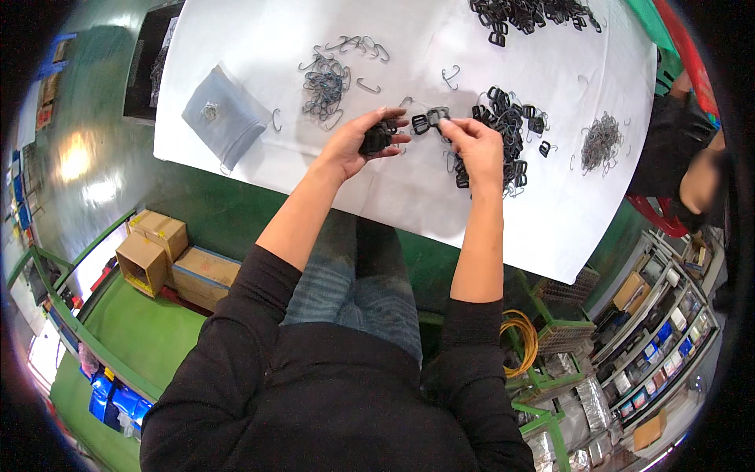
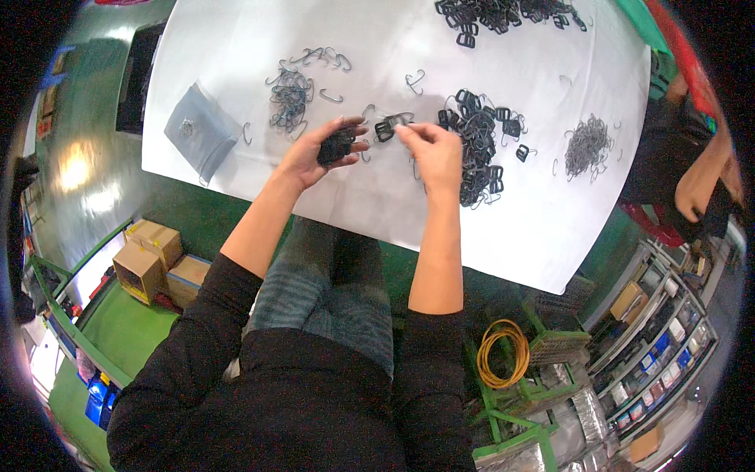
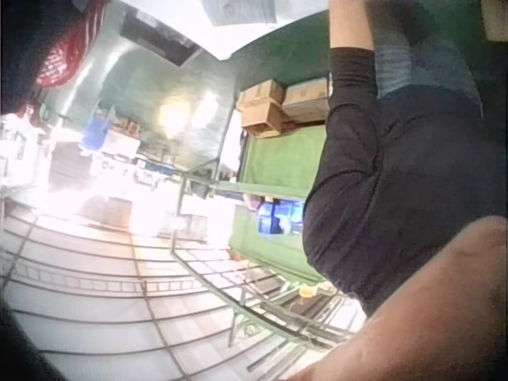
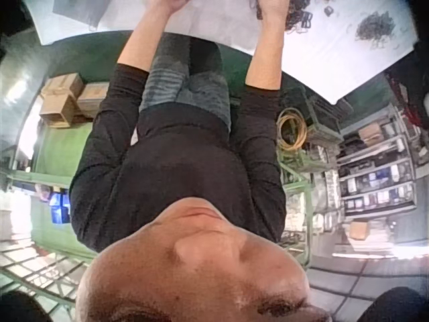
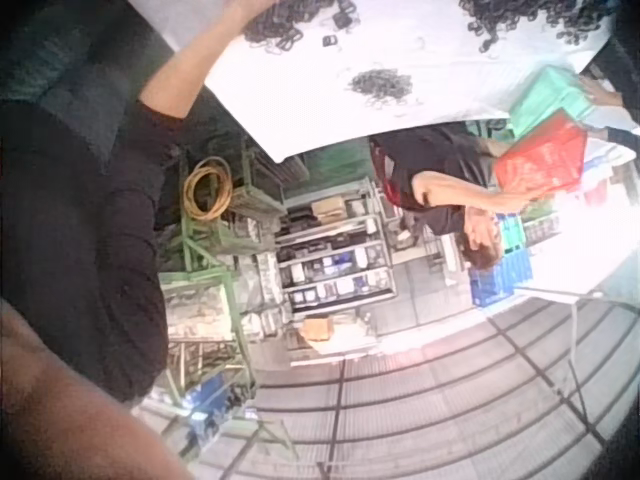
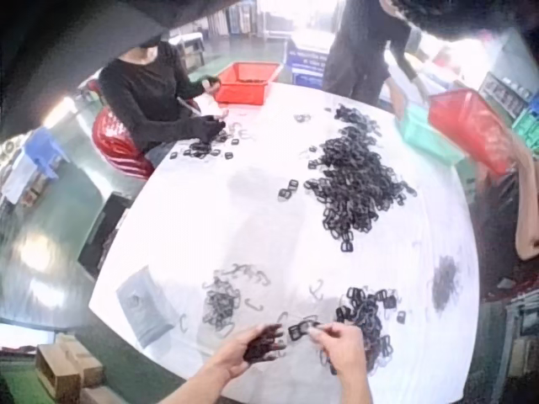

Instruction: The person sorts small black plastic components and metal hooks on a white table, separating them into piles and placing some into a red basket. The person repeatedly picks up, inspects, and repositions the parts by hand.

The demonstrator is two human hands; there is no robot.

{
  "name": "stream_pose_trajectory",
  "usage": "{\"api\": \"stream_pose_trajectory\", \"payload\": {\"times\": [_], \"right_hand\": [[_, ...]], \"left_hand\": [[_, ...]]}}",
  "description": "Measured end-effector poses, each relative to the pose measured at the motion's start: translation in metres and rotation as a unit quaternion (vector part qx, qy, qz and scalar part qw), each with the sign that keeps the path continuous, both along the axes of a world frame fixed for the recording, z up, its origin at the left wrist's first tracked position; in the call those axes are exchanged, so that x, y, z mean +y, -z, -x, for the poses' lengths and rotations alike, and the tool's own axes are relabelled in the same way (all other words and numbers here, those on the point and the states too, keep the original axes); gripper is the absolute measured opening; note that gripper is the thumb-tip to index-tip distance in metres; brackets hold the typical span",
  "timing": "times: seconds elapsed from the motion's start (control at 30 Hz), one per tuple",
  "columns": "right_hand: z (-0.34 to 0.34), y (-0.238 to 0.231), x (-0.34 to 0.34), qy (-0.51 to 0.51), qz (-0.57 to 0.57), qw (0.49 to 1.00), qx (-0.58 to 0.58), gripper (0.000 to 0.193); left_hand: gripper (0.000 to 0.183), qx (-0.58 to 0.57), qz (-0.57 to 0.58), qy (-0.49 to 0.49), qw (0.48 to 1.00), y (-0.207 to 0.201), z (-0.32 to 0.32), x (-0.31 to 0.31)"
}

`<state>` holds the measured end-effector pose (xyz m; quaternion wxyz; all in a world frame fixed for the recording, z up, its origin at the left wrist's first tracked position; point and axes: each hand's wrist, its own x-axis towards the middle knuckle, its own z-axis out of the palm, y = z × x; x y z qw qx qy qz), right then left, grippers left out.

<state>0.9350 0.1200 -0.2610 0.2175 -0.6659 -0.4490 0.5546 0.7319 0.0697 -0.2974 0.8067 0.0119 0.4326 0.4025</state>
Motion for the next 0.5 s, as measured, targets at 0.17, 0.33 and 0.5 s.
{"api": "stream_pose_trajectory", "payload": {"times": [0.17, 0.33, 0.5], "right_hand": [[0.017, -0.003, -0.002, -0.062, 0.011, 0.998, 0.021, 0.026], [0.014, -0.006, -0.001, 0.002, 0.017, 0.998, 0.065, 0.030], [0.020, -0.001, 0.000, -0.058, 0.004, 0.988, 0.146, 0.028]], "left_hand": [[0.041, 0.026, -0.025, 0.039, 0.999, -0.007, -0.011, 0.016], [0.031, 0.090, -0.051, 0.070, 0.992, -0.010, -0.009, 0.020], [0.030, 0.086, -0.082, 0.131, 0.984, -0.012, 0.000, 0.019]]}}
